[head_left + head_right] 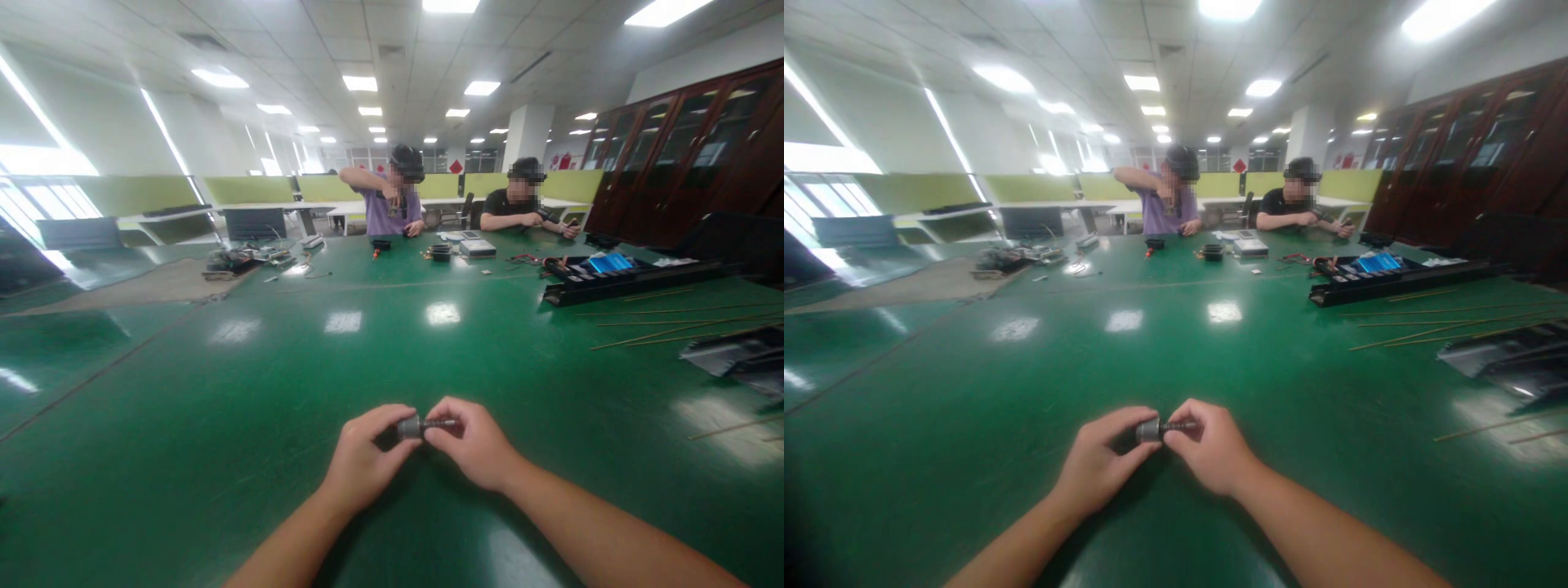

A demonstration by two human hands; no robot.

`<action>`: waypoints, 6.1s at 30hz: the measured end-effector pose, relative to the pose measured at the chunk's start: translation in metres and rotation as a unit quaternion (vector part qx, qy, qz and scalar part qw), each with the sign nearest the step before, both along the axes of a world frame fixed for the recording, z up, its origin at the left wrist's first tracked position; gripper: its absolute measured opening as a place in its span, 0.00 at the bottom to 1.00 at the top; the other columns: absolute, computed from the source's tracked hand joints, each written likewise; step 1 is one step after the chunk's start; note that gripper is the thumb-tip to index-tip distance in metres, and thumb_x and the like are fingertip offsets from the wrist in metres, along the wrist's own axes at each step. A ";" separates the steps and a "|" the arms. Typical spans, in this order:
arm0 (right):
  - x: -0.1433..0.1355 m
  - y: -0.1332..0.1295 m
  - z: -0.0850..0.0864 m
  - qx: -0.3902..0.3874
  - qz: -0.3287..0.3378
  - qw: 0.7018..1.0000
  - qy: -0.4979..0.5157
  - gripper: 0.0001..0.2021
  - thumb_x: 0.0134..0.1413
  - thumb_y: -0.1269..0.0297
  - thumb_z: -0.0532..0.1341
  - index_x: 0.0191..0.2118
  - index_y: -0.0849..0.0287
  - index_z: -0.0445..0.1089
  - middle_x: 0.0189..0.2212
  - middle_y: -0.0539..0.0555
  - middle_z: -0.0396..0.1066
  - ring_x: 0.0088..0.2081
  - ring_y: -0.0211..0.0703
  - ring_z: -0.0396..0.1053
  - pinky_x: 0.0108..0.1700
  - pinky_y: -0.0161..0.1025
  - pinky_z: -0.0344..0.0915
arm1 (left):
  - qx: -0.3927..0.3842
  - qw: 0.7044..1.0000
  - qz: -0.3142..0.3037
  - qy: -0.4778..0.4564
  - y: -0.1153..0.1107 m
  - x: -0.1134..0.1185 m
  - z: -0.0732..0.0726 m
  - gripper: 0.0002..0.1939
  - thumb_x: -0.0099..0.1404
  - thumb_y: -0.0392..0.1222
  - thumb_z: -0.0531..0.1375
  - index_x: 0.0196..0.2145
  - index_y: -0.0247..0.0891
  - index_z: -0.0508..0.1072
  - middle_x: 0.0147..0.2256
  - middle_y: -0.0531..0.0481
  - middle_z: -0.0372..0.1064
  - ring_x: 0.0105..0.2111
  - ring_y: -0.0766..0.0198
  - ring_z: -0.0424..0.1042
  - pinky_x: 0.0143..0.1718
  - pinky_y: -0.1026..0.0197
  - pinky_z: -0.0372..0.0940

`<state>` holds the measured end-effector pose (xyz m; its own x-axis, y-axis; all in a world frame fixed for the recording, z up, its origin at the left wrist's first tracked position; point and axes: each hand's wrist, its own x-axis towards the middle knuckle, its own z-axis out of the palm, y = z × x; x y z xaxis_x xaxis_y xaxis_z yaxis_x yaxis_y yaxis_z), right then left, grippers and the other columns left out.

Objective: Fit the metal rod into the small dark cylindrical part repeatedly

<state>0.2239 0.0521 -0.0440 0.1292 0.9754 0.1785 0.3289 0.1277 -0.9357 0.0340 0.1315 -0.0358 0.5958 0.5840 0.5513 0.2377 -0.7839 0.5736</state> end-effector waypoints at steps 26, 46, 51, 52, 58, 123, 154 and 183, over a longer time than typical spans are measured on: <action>-0.002 -0.005 0.004 0.008 -0.004 1.000 -0.016 0.03 0.54 0.67 0.63 0.34 0.59 0.73 0.29 0.49 0.74 0.32 0.39 0.70 0.36 0.34 0.63 | 0.011 1.000 -0.006 -0.002 0.000 0.001 0.003 0.13 0.59 0.38 0.67 0.43 0.43 0.77 0.39 0.51 0.78 0.38 0.62 0.77 0.44 0.62 0.71; -0.002 -0.005 0.004 -0.007 -0.009 1.000 -0.016 0.04 0.55 0.66 0.62 0.35 0.59 0.72 0.27 0.48 0.72 0.29 0.38 0.68 0.32 0.33 0.62 | -0.010 1.000 -0.013 -0.010 -0.003 0.002 0.009 0.11 0.60 0.39 0.65 0.41 0.40 0.76 0.38 0.47 0.77 0.37 0.59 0.76 0.41 0.59 0.71; -0.002 -0.005 0.003 -0.002 -0.009 1.000 -0.017 0.04 0.55 0.65 0.62 0.35 0.59 0.72 0.26 0.48 0.71 0.28 0.38 0.67 0.31 0.33 0.61 | -0.014 1.000 -0.010 -0.006 -0.002 0.002 0.009 0.11 0.59 0.38 0.65 0.41 0.40 0.76 0.38 0.47 0.77 0.38 0.58 0.76 0.42 0.59 0.71; -0.002 -0.005 0.003 -0.002 -0.008 1.000 -0.017 0.04 0.55 0.65 0.62 0.35 0.59 0.72 0.26 0.48 0.71 0.28 0.38 0.67 0.31 0.32 0.61 | -0.013 1.000 -0.010 -0.007 -0.002 0.002 0.009 0.11 0.59 0.38 0.66 0.41 0.40 0.76 0.38 0.47 0.77 0.38 0.59 0.76 0.42 0.59 0.71; -0.002 -0.004 0.002 -0.006 -0.008 1.000 -0.012 0.04 0.55 0.65 0.62 0.35 0.59 0.72 0.26 0.48 0.71 0.28 0.38 0.67 0.31 0.33 0.61 | -0.014 1.000 -0.007 -0.004 -0.002 0.001 0.009 0.11 0.58 0.38 0.66 0.41 0.40 0.77 0.38 0.48 0.77 0.38 0.59 0.76 0.42 0.59 0.71; 0.001 -0.003 -0.005 0.012 -0.032 0.999 0.024 0.04 0.56 0.66 0.61 0.37 0.59 0.70 0.26 0.49 0.71 0.28 0.39 0.69 0.31 0.34 0.63 | -0.035 0.999 0.026 -0.016 0.004 -0.003 0.005 0.13 0.58 0.39 0.67 0.42 0.42 0.77 0.39 0.50 0.77 0.39 0.59 0.75 0.44 0.59 0.69; 0.002 -0.004 0.000 0.019 -0.046 0.998 0.036 0.03 0.54 0.67 0.61 0.35 0.59 0.71 0.26 0.49 0.71 0.28 0.39 0.68 0.31 0.34 0.63 | -0.033 0.998 0.039 -0.021 0.007 -0.005 0.006 0.12 0.58 0.39 0.67 0.42 0.42 0.77 0.40 0.49 0.77 0.40 0.58 0.75 0.45 0.58 0.69; 0.003 -0.005 0.001 0.019 -0.054 0.998 0.035 0.03 0.53 0.67 0.61 0.34 0.59 0.71 0.25 0.49 0.70 0.28 0.39 0.68 0.32 0.35 0.64 | -0.047 0.998 0.039 -0.017 0.007 -0.005 0.007 0.12 0.58 0.39 0.66 0.41 0.40 0.77 0.40 0.47 0.77 0.41 0.56 0.75 0.46 0.56 0.68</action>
<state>0.2268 0.0471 -0.0430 0.2464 0.9480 0.2014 0.2769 0.1303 -0.9520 0.0290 0.1388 -0.0284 0.5286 0.6779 0.5109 0.2741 -0.7059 0.6531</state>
